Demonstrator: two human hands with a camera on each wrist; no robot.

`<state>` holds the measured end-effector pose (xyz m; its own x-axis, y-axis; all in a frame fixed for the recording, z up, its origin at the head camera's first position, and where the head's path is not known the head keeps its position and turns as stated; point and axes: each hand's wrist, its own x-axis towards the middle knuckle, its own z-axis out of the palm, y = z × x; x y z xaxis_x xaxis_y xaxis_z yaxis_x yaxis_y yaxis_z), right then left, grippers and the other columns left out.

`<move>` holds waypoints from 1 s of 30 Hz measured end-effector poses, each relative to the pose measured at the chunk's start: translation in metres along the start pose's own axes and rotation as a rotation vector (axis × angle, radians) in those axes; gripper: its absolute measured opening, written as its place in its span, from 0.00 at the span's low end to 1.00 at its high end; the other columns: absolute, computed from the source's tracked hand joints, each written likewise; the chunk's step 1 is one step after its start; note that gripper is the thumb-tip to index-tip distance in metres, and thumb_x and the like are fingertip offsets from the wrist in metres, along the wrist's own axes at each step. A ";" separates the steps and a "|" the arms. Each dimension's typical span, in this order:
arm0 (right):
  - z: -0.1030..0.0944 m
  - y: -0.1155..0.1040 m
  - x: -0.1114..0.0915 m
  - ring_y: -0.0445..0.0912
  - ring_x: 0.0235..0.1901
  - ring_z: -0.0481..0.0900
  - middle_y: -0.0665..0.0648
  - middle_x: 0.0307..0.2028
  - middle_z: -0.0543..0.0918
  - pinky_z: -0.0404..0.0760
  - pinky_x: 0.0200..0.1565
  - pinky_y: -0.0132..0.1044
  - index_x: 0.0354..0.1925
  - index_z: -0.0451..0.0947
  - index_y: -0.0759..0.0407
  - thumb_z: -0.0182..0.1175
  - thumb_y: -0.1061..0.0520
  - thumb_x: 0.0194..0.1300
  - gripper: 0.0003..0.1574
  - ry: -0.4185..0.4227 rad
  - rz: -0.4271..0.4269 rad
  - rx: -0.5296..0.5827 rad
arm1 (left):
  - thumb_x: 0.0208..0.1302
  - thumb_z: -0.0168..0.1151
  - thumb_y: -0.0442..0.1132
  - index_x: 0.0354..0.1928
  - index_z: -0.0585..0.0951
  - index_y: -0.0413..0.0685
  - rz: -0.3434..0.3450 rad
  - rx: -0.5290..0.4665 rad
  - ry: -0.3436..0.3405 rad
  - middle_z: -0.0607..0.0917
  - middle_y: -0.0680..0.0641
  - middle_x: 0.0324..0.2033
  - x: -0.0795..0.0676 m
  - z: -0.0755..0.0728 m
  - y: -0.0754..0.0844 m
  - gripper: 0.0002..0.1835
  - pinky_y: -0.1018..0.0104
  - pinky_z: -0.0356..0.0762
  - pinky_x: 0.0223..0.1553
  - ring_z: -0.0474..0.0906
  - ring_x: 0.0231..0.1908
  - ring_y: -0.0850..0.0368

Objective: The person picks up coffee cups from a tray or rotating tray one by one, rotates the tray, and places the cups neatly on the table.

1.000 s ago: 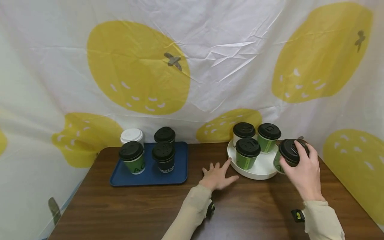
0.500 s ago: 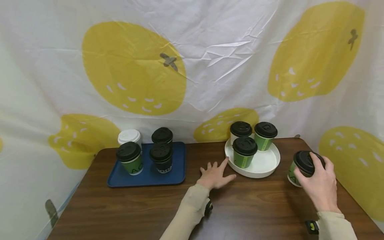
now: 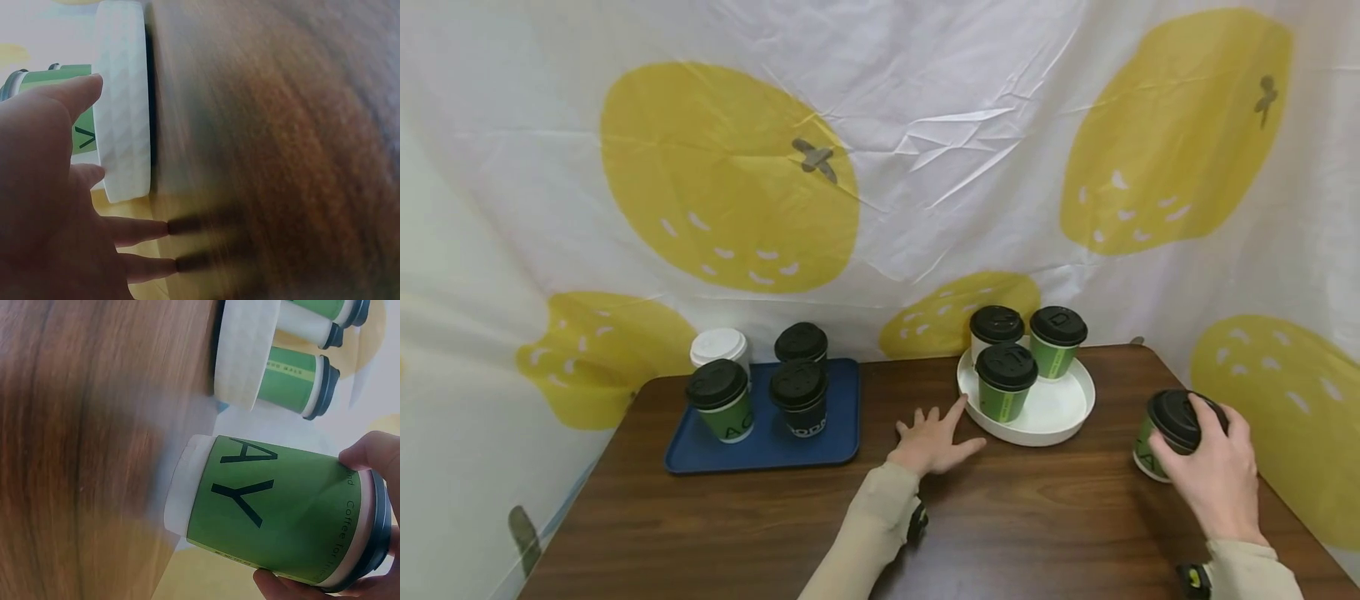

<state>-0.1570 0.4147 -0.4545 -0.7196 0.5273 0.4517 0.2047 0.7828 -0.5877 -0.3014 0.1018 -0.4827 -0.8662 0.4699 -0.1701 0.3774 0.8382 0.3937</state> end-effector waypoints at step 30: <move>0.000 0.021 0.002 0.81 0.57 0.67 0.81 0.68 0.63 0.70 0.45 0.77 0.74 0.66 0.62 0.64 0.52 0.62 0.45 -0.036 0.000 -0.050 | 0.72 0.49 0.71 0.83 0.47 0.72 0.016 -0.028 -0.019 0.63 0.33 0.78 0.000 -0.003 -0.002 0.44 0.22 0.53 0.73 0.54 0.79 0.28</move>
<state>-0.1545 0.4321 -0.4663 -0.7430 0.5159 0.4263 0.2372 0.7987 -0.5531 -0.3034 0.0995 -0.4803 -0.8538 0.4883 -0.1805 0.3814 0.8227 0.4214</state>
